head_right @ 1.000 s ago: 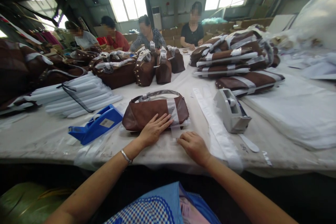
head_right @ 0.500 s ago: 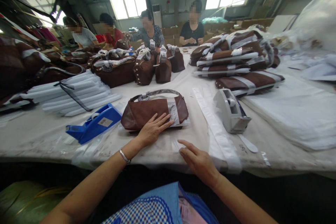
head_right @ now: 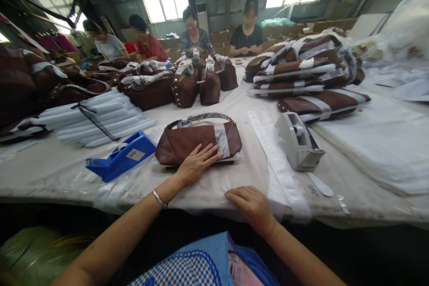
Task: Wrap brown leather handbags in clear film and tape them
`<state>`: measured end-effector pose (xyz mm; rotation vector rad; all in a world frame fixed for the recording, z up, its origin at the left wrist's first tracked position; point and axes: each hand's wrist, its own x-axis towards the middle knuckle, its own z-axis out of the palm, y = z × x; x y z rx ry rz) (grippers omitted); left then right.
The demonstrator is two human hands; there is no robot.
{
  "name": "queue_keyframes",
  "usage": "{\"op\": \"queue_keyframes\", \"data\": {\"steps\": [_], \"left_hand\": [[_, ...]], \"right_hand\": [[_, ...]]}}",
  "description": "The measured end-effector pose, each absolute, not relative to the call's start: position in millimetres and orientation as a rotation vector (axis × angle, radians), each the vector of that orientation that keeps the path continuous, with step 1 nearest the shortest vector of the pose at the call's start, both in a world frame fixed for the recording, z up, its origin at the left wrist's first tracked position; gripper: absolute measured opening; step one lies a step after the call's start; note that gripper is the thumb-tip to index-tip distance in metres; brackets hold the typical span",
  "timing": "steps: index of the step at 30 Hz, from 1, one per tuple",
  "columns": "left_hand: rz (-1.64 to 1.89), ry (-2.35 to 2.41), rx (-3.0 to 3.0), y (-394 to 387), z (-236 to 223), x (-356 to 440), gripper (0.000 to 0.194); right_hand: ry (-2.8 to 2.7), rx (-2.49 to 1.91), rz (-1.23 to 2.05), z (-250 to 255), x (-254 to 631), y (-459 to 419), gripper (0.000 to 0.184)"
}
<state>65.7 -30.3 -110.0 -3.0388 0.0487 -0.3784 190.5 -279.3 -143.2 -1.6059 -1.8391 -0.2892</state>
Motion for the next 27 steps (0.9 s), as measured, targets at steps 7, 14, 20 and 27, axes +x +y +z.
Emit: {"op": "queue_keyframes", "data": {"steps": [7,14,20,27], "left_hand": [[-0.389,0.049,-3.031,-30.2,-110.8,65.5,0.075],[-0.384,0.051,-2.997,-30.1,-109.2,64.8,0.074],[-0.378,0.047,-2.954,-36.1,-112.4,64.1,0.070],[-0.373,0.037,-2.925,-42.5,-117.1,64.3,0.061]], "right_hand": [[-1.873,-1.613,-0.395,-134.4,187.3,-284.4,0.026],[-1.970,-1.475,-0.350,-140.2,193.8,-285.5,0.031],[-1.954,-1.431,-0.303,-121.5,201.1,-284.0,0.033],[-1.715,-1.509,-0.241,-65.2,239.6,-232.8,0.026]]}}
